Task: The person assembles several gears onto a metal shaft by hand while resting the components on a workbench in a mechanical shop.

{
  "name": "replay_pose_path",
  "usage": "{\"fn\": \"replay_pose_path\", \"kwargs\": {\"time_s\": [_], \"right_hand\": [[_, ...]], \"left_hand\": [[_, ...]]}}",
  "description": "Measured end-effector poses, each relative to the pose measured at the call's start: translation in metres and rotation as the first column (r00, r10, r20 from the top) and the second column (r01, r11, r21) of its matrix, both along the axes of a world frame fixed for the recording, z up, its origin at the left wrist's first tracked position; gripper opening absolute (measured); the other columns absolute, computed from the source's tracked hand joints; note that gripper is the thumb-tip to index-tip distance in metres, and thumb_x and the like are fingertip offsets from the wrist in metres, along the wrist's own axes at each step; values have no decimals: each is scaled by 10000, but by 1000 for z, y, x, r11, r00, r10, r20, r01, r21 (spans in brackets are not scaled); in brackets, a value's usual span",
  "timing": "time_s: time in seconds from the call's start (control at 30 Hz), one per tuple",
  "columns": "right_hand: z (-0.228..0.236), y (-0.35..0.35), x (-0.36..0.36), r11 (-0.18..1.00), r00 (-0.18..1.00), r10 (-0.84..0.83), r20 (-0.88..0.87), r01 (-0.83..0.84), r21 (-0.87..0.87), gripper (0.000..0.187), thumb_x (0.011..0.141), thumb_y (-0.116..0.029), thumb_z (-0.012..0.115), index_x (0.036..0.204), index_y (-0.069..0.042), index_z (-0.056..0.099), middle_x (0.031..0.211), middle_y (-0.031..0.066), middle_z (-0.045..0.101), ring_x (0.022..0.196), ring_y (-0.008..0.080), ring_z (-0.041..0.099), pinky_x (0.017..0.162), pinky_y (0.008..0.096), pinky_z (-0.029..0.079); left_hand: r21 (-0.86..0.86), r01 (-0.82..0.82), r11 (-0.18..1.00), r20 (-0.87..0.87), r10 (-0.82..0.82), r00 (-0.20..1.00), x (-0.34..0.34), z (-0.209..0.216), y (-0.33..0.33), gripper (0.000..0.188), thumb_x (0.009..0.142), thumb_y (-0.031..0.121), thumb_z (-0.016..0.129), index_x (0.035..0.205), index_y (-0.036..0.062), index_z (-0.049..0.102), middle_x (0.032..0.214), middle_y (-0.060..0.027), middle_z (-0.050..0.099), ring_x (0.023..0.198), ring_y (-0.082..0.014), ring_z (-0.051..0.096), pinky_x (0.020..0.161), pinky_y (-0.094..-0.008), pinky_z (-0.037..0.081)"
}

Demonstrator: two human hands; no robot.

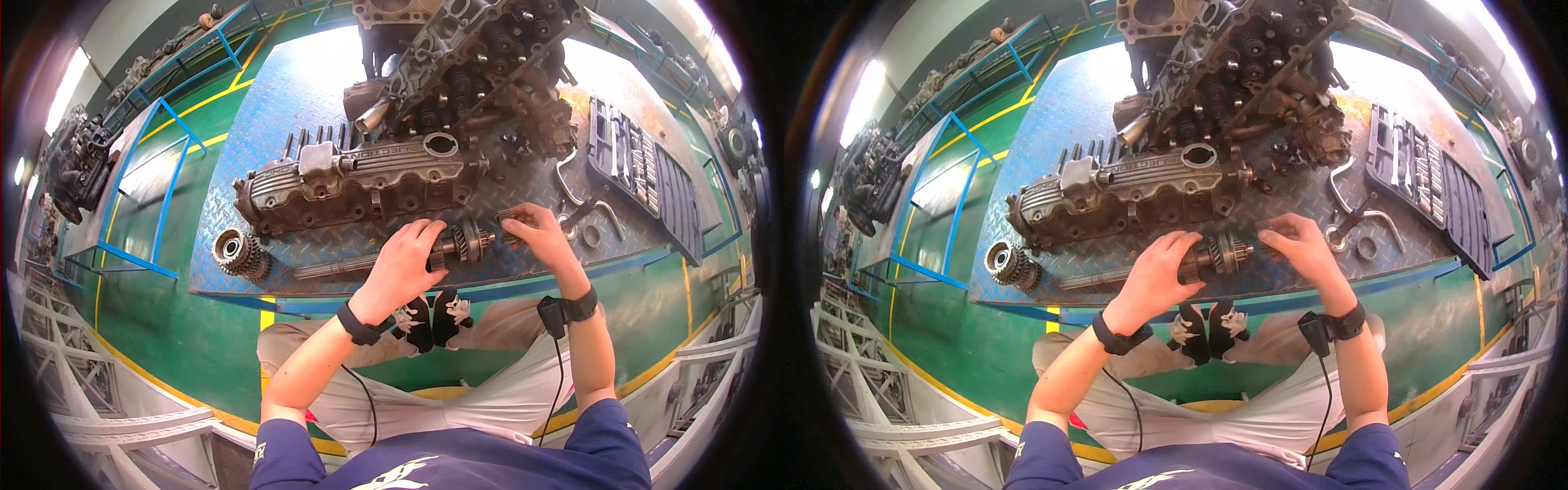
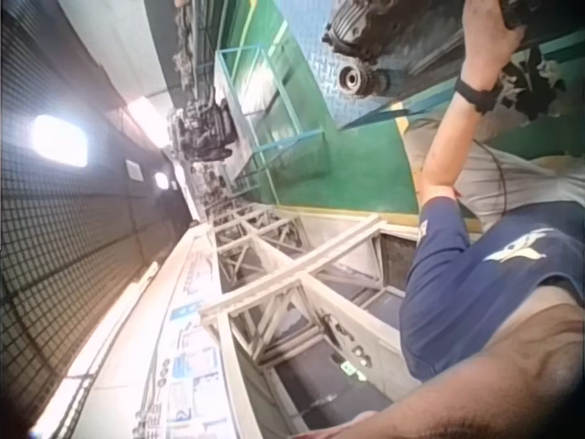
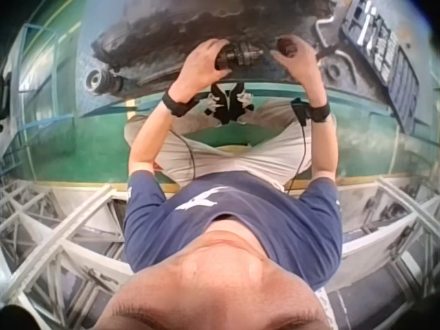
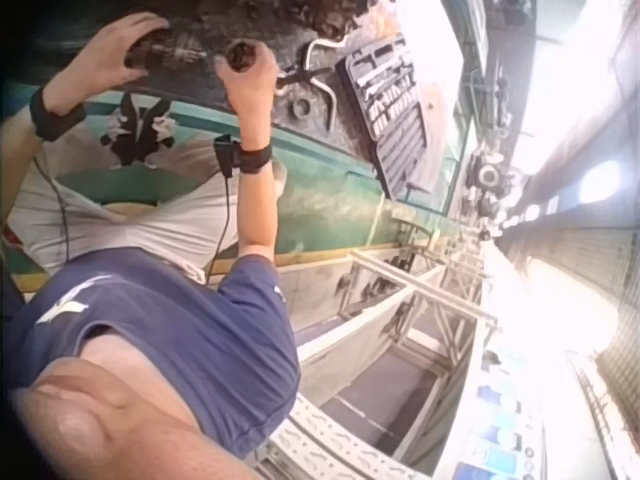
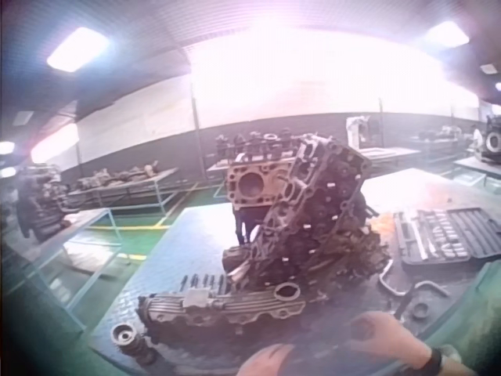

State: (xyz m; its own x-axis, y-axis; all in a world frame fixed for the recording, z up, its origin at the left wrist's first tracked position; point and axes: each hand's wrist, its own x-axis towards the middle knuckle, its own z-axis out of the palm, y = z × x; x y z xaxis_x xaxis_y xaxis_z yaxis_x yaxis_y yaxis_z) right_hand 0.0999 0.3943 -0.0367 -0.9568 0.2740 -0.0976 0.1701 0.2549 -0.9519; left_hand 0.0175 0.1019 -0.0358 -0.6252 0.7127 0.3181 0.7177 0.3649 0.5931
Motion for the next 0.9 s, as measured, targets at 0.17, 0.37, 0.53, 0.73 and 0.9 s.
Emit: {"fn": "replay_pose_path", "kwargs": {"time_s": [0.17,0.37,0.53,0.73,0.9], "right_hand": [[9,-1,12,974,990,-18,-141,49,220,479,879,-219,880,1222,61,697,1043,130,769,883,154,729,741,309,589],[16,-10,28,791,993,65,-100,10,611,704,663,-184,929,1290,14,679,1194,183,666,1153,375,650,1009,428,533],[2,-10,34,750,985,127,-114,-20,661,712,695,-215,935,1313,5,660,1190,174,645,1147,376,623,1015,438,524],[6,-9,43,696,986,128,-103,-15,718,682,715,-240,933,1290,6,663,1168,174,625,1150,383,597,1017,447,510],[4,-10,46,732,987,110,-114,-3,681,647,712,-229,928,1255,11,671,1130,162,610,1126,379,590,1002,455,509]], "left_hand": [[-1,10,1000,4,-10,1000,0,-1,0,742,739,160,900,1410,53,602,1397,-205,629,1314,-416,589,1115,-486,496],[-4,-3,1000,-14,3,1000,1,0,1,741,739,162,898,1408,38,603,1391,-206,634,1308,-418,594,1114,-478,500],[-11,-8,1000,-6,8,1000,1,2,1,737,737,164,900,1401,39,608,1392,-201,636,1300,-420,601,1106,-476,505],[-8,-12,1000,-12,12,1000,1,2,1,731,739,167,904,1397,39,612,1384,-197,646,1293,-426,610,1098,-477,511],[-11,-18,1000,-5,18,1000,1,2,1,733,740,164,904,1401,39,613,1389,-196,646,1298,-424,611,1099,-473,512]]}}
